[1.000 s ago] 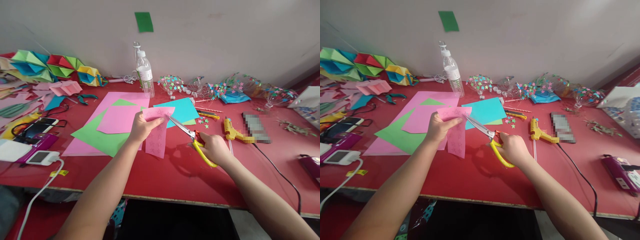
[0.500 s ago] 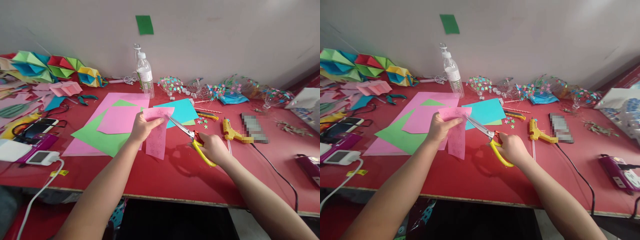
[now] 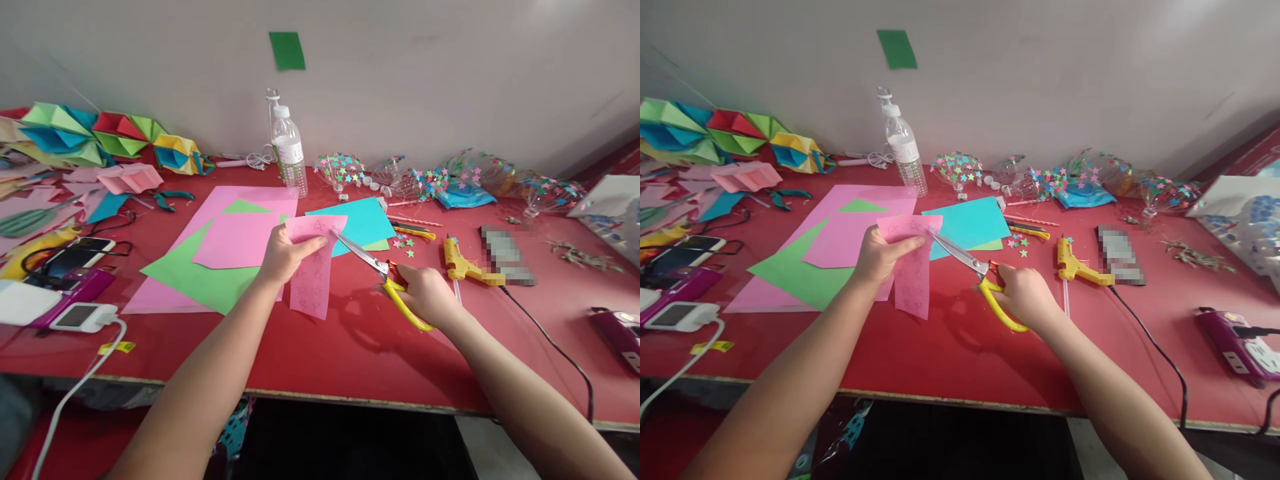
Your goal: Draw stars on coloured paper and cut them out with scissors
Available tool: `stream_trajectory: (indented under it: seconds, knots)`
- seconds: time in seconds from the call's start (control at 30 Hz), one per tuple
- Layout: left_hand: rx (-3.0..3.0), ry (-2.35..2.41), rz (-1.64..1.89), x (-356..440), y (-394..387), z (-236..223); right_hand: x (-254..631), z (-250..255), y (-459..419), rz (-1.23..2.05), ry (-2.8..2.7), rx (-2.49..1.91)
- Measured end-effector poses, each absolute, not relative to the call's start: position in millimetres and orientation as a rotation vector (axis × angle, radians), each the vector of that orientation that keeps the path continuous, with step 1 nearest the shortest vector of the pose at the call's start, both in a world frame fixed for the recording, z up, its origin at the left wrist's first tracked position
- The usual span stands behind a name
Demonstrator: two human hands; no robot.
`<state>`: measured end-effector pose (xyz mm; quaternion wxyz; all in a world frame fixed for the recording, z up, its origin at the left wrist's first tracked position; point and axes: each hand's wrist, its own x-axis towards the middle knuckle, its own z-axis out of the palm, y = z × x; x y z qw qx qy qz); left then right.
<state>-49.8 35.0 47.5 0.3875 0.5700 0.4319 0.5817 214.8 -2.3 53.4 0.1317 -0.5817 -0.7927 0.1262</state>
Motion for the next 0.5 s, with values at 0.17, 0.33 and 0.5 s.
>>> stream_trajectory:
  seconds: [0.17,0.33,0.5]
  knots:
    - [1.472,1.087,1.465,-49.4,34.7,49.7,216.2,52.0,-1.7,0.383,-2.292,-1.692]
    - [1.389,1.092,1.447,-49.0,34.7,46.9,214.5,50.0,0.4,0.479,-2.247,-1.687]
    - [1.207,0.939,1.458,-47.2,38.8,47.8,211.2,49.9,0.7,0.864,-2.123,-1.579]
